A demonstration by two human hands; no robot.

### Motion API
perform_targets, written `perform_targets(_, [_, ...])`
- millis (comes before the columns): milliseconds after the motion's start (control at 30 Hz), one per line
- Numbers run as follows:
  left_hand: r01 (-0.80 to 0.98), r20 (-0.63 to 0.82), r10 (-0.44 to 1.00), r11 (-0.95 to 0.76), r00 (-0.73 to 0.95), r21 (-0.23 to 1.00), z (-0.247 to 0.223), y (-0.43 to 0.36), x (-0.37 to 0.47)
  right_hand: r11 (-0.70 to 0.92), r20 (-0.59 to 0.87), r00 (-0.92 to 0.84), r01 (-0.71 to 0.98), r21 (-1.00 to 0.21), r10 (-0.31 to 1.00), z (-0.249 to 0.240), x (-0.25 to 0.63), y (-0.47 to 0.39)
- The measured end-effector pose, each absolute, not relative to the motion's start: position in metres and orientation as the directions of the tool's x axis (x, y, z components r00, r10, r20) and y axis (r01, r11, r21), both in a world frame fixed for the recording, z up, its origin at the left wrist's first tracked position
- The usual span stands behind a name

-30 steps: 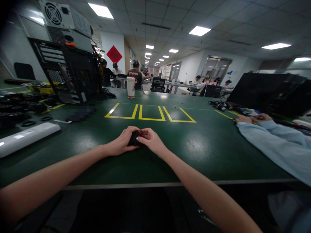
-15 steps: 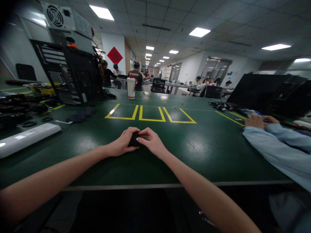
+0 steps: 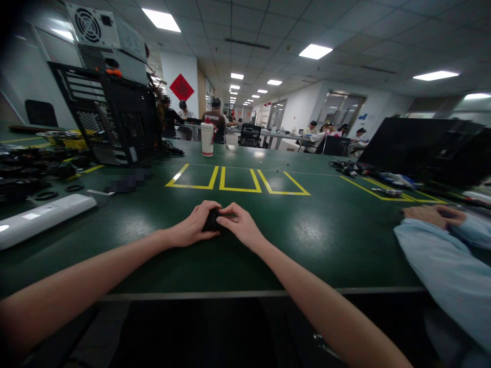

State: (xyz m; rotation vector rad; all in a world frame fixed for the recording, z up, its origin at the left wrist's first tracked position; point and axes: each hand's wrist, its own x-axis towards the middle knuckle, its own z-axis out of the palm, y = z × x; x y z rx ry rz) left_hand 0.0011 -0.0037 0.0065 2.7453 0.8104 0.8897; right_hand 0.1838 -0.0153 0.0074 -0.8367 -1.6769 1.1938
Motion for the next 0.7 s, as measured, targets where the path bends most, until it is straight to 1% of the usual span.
perform_targets(167, [0.453,0.505,0.538,-0.842,0.675,0.292,0.0058,-0.0033,0.0010,0.285,0.250,-0.340,0.058,-0.957,0.907,0.0075,0.1832,-0.0129])
perform_targets(267, [0.444,0.510,0.533,-0.846,0.675,0.295,0.0053,-0.0030,0.0007,0.259,0.208,-0.369,0.093,-0.962,0.906,0.0080,0.1842,-0.0126])
perform_targets(433, [0.443,0.518,0.532,-0.846,0.670,0.296,0.0048,-0.0026,0.0003,0.295,0.259,-0.425,0.020,-0.955,0.867,0.0078,0.1846,-0.0150])
perform_targets(700, [0.452,0.498,0.537,-0.843,0.681,0.292,0.0078,-0.0047,0.0002,0.303,0.277,-0.370,0.014,-0.953,0.887,0.0077,0.1815,-0.0141])
